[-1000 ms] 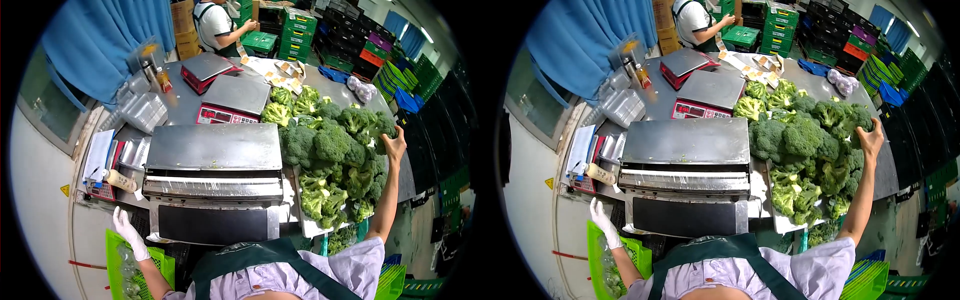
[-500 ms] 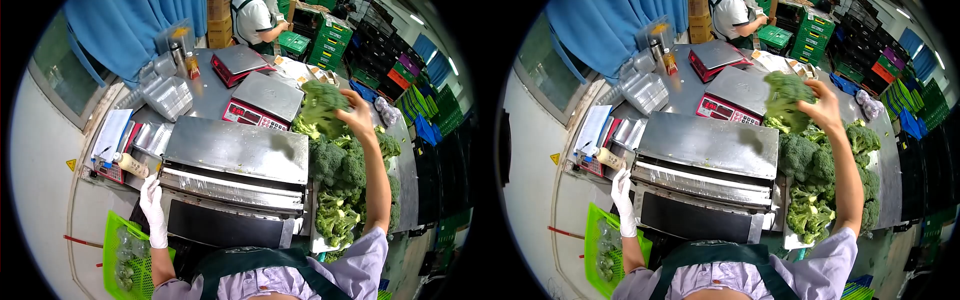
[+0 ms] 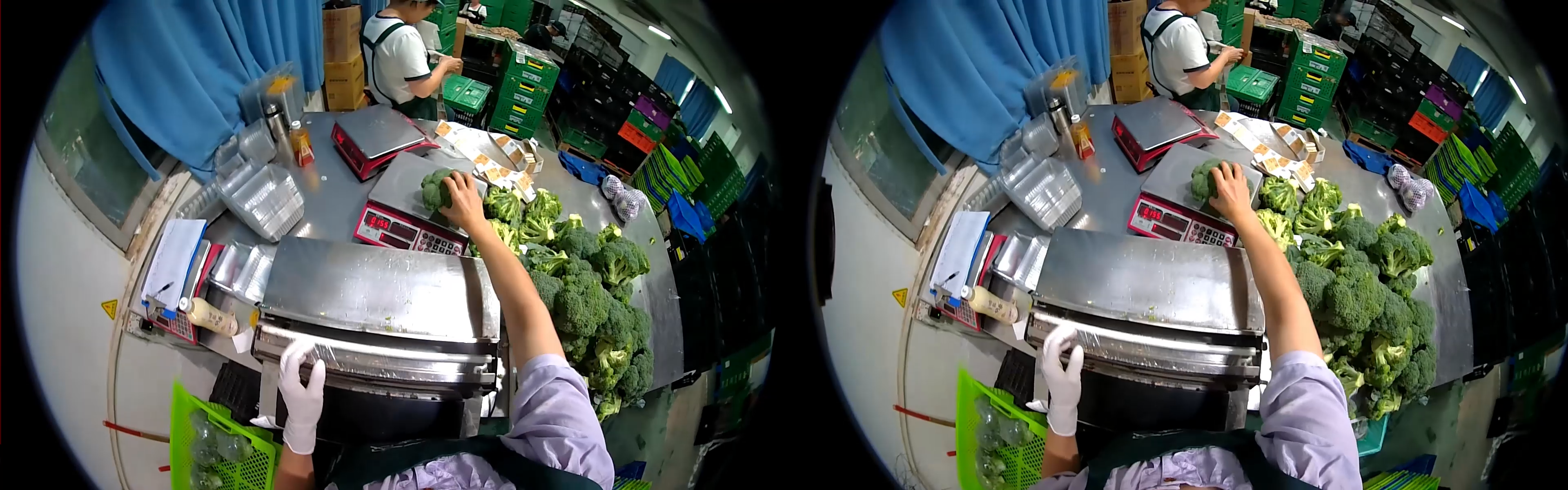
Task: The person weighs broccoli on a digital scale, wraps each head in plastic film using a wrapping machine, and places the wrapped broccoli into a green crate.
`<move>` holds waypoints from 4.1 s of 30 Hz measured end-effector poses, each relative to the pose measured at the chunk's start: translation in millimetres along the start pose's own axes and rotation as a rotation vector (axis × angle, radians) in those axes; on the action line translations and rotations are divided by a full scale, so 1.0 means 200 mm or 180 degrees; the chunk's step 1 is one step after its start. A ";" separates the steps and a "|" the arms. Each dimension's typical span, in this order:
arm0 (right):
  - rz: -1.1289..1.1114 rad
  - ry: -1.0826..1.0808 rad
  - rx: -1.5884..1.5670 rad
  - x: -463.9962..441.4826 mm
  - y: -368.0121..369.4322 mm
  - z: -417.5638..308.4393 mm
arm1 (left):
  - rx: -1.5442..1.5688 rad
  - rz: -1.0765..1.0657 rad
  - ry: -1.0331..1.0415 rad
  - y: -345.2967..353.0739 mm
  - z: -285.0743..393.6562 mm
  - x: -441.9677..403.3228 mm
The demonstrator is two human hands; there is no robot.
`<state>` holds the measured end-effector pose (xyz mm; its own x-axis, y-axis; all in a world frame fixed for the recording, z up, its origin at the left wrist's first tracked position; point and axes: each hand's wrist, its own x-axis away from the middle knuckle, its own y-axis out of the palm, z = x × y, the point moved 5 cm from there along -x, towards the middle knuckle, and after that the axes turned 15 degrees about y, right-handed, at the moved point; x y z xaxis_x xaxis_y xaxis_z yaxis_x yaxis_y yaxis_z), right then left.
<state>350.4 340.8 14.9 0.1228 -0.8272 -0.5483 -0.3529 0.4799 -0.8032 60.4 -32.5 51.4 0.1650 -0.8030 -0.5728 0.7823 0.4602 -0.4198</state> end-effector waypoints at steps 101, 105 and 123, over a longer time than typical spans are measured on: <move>-0.2445 0.0573 0.1190 0.21 -0.36 0.83 | -0.0717 -0.2124 0.0385 1.63 -0.47 -1.69; -0.2395 0.0568 0.1375 0.22 -0.40 0.79 | -0.0969 -0.2350 0.0291 1.72 -0.48 -1.65; -0.2216 0.0155 0.0489 0.43 -1.10 0.15 | -0.0181 -0.1258 0.0731 0.94 -0.29 -1.21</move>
<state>466.8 172.4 137.4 0.2293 -0.9669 0.1118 -0.0726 -0.1315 -0.9887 131.7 270.3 70.5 -0.2819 -0.8192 -0.4995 0.7232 0.1607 -0.6717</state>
